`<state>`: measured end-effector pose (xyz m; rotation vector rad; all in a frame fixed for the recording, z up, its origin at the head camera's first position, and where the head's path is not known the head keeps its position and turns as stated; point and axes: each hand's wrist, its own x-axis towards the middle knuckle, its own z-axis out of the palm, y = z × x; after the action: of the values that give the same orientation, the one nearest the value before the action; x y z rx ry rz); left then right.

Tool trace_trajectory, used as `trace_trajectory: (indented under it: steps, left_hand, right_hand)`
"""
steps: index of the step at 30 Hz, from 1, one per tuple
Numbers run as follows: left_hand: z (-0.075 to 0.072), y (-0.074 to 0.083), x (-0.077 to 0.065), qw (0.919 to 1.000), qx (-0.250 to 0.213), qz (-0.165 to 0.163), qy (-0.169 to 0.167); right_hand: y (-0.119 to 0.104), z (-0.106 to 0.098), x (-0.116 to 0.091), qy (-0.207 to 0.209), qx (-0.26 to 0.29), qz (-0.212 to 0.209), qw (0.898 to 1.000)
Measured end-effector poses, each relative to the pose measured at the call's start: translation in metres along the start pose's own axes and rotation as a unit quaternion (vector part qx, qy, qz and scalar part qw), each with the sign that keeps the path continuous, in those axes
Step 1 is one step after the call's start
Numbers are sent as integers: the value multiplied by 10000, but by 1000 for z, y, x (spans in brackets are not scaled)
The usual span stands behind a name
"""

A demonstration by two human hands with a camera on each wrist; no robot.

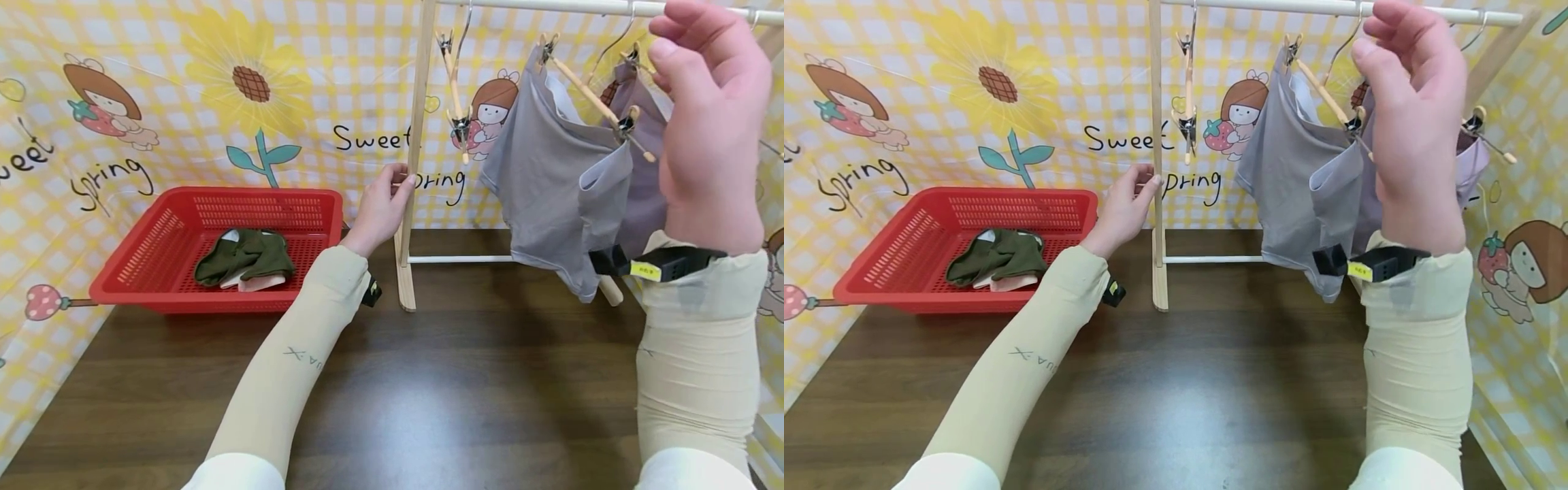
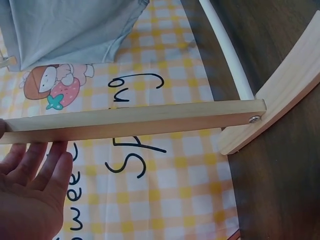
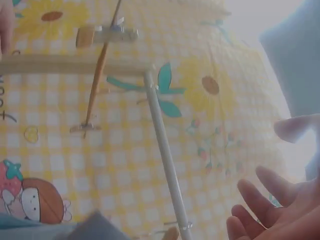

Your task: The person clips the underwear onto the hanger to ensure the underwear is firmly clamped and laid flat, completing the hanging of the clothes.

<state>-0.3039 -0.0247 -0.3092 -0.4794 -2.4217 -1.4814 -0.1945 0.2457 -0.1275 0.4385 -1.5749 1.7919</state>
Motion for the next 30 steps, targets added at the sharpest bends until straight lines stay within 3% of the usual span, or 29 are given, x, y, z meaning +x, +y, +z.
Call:
trace_trajectory:
  steps: [4, 8, 13, 18, 25, 30]
  left_hand:
    - [-2, 3, -2, 9999, 51, -75, -80]
    - [-6, 9, -5, 9996, 143, -211, -101]
    - [-24, 24, -13, 9991, 209, -351, -71]
    - [-51, 34, -20, 9992, 137, -369, -105]
    - [-87, 34, -37, 9968, 616, -516, -49]
    - [-112, 31, -55, 9935, 948, -604, -148]
  right_hand:
    - [-3, 9, -17, 46, -113, -460, 9989]
    - [-4, 16, -32, 80, 106, -950, 9954]
    - [-6, 26, -47, 243, 598, -1479, 9869]
    - [-5, 30, -57, 159, 1130, -1548, 9813]
    - [0, 48, -78, 127, 1706, -1643, 9715]
    - [10, 65, -98, -154, 1998, -1575, 9670]
